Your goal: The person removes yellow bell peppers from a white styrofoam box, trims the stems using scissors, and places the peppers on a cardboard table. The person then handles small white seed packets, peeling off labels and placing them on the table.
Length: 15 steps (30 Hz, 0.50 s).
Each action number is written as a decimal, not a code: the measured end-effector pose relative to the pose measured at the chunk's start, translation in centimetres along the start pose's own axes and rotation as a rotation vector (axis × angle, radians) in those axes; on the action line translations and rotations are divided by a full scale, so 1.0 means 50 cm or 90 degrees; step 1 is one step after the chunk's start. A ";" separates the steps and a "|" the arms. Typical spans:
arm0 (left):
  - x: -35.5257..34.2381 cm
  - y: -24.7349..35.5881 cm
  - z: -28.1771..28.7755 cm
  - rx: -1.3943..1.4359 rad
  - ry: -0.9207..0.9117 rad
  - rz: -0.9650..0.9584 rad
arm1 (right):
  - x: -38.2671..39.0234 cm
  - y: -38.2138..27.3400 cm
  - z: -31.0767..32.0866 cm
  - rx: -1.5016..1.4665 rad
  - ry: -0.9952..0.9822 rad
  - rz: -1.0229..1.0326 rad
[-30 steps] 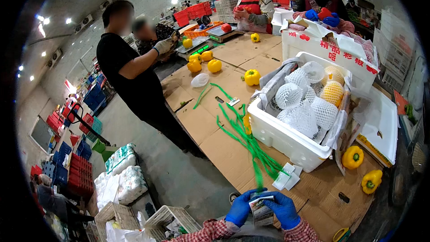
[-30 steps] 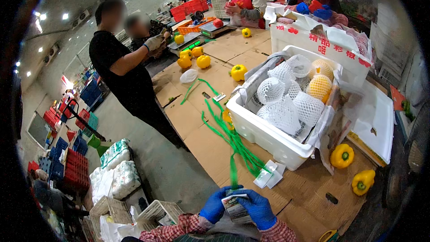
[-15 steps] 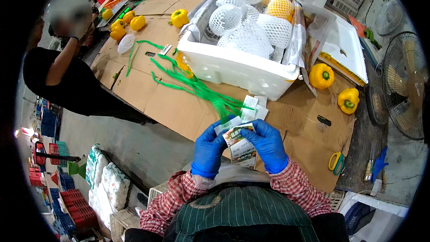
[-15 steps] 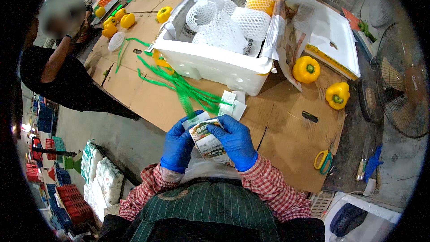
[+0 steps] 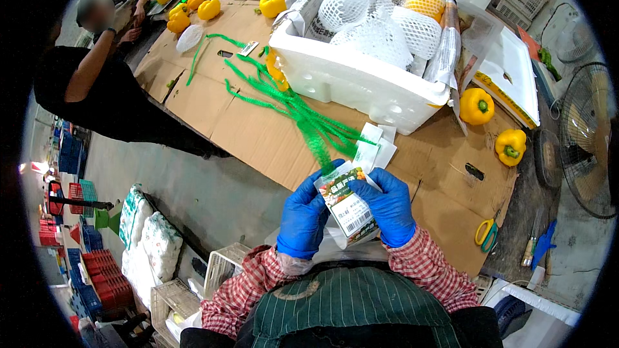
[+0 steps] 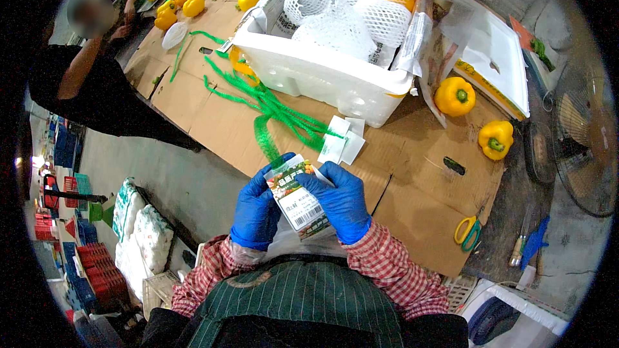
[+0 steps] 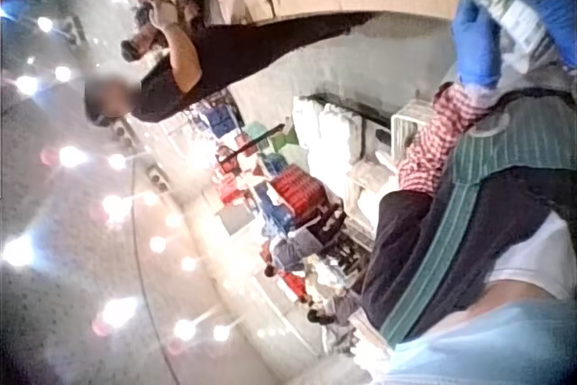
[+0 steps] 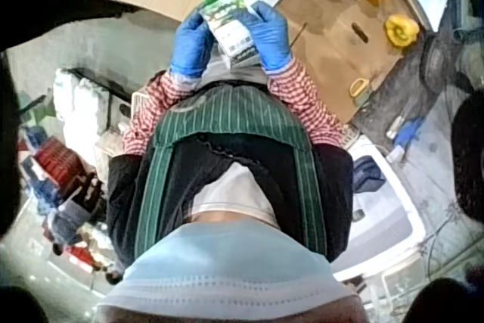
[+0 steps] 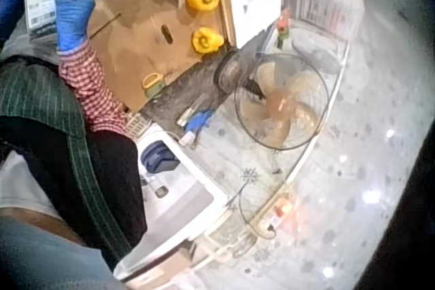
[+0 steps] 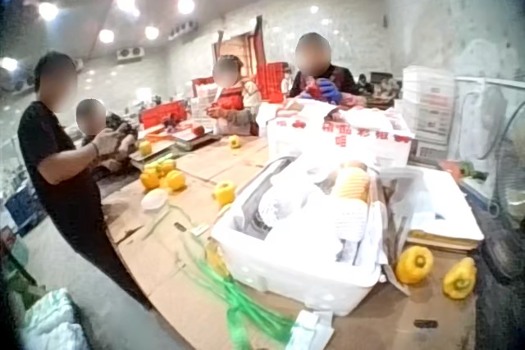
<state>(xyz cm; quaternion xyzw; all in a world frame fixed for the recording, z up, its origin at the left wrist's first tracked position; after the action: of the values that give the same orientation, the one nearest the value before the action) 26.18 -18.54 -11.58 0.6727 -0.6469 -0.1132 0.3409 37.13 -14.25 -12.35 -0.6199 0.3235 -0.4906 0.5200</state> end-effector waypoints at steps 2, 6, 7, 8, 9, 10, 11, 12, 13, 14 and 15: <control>0.003 -0.005 0.003 -0.003 0.003 0.004 | 0.002 -0.009 -0.005 0.004 -0.009 -0.005; 0.006 -0.005 -0.001 -0.009 0.026 0.006 | -0.002 -0.012 -0.008 -0.016 -0.022 -0.005; 0.006 -0.007 -0.002 -0.009 0.025 0.004 | -0.003 -0.011 -0.008 -0.023 -0.025 -0.004; 0.006 -0.007 -0.003 -0.009 0.024 0.002 | -0.003 -0.013 -0.006 -0.020 -0.025 0.000; 0.006 -0.007 -0.006 -0.007 0.022 0.004 | -0.004 -0.014 -0.005 -0.017 -0.025 0.003; 0.007 -0.008 -0.010 -0.003 0.021 0.007 | -0.005 -0.015 -0.003 -0.015 -0.024 0.006; 0.006 -0.008 -0.012 0.000 0.021 0.009 | -0.005 -0.014 -0.003 -0.019 -0.027 0.003; 0.006 -0.009 -0.012 0.000 0.024 0.011 | -0.007 -0.014 -0.002 -0.023 -0.030 0.000; 0.005 -0.009 -0.012 -0.001 0.026 0.014 | -0.008 -0.014 -0.002 -0.027 -0.032 -0.003; 0.005 -0.010 -0.012 -0.001 0.029 0.016 | -0.009 -0.015 -0.002 -0.031 -0.033 -0.003; 0.004 -0.010 -0.012 0.000 0.027 0.017 | -0.009 -0.017 -0.001 -0.035 -0.034 -0.002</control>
<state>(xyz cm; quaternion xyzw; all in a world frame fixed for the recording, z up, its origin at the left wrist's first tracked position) 26.98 -18.59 -11.36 0.6663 -0.6485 -0.0945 0.3558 36.84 -13.62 -11.65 -0.6474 0.3218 -0.4659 0.5101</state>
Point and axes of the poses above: each hand's wrist, its own x-axis away from the middle knuckle, its own z-axis out of the back of the hand, y = z × x, the point moved 9 cm from there along -x, towards the middle knuckle, and after that the axes turned 11 degrees about x, right-handed, at the moved point
